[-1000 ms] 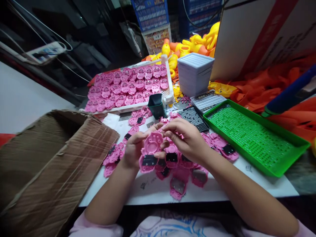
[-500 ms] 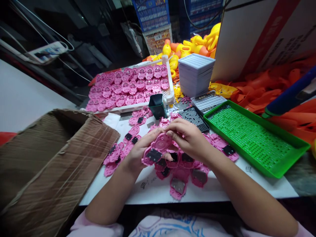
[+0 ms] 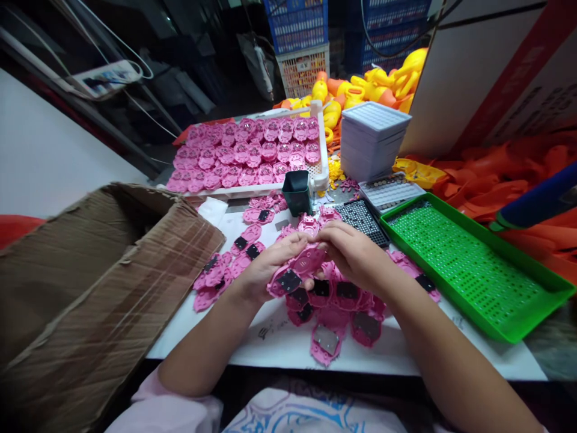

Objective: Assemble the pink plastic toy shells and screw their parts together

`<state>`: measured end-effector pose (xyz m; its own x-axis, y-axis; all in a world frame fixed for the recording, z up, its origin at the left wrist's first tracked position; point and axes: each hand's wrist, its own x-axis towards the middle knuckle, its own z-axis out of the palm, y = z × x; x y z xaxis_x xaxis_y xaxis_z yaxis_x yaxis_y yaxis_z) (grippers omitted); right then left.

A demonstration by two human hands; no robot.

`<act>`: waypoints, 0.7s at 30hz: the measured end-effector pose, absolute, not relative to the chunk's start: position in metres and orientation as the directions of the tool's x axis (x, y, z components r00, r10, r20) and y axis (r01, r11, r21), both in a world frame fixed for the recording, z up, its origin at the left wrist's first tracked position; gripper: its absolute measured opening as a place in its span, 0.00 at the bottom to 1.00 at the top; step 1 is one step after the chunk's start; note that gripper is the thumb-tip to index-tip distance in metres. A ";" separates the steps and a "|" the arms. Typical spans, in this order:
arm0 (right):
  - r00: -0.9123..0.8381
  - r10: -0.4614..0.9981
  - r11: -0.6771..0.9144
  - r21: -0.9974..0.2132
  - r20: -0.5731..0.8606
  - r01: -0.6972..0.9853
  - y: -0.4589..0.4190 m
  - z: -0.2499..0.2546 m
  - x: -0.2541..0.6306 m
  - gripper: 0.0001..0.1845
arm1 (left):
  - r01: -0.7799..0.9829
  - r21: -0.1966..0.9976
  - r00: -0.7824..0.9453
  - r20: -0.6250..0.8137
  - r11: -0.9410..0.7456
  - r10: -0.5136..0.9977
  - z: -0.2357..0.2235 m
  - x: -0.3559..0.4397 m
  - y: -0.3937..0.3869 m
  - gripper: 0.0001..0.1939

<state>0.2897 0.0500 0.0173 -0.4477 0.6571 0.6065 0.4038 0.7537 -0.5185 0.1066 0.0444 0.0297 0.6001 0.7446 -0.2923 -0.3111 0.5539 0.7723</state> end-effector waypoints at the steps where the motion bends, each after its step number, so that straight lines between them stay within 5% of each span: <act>1: -0.457 0.654 0.756 -0.500 0.603 0.421 0.050 0.016 0.289 0.07 | -0.311 0.777 0.589 -0.295 0.548 0.753 0.028 0.107 0.045 0.15; 9: -0.467 0.645 0.765 -0.511 0.605 0.393 0.050 0.013 0.287 0.05 | -0.314 0.803 0.584 -0.257 0.506 0.770 0.024 0.104 0.042 0.21; 16: -0.448 0.684 0.720 -0.629 0.575 0.293 0.048 0.015 0.289 0.05 | -0.321 0.755 0.681 -0.237 0.572 0.693 0.028 0.104 0.045 0.17; 21: -0.422 0.741 0.613 -0.783 0.522 0.105 0.043 0.013 0.290 0.03 | -0.336 0.759 0.685 -0.210 0.558 0.698 0.030 0.108 0.039 0.24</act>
<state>0.2904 0.0433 0.0134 -0.4225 0.7406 0.5225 0.1051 0.6126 -0.7834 0.1076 0.0394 0.0303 0.6848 0.6979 -0.2097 -0.3358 0.5576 0.7592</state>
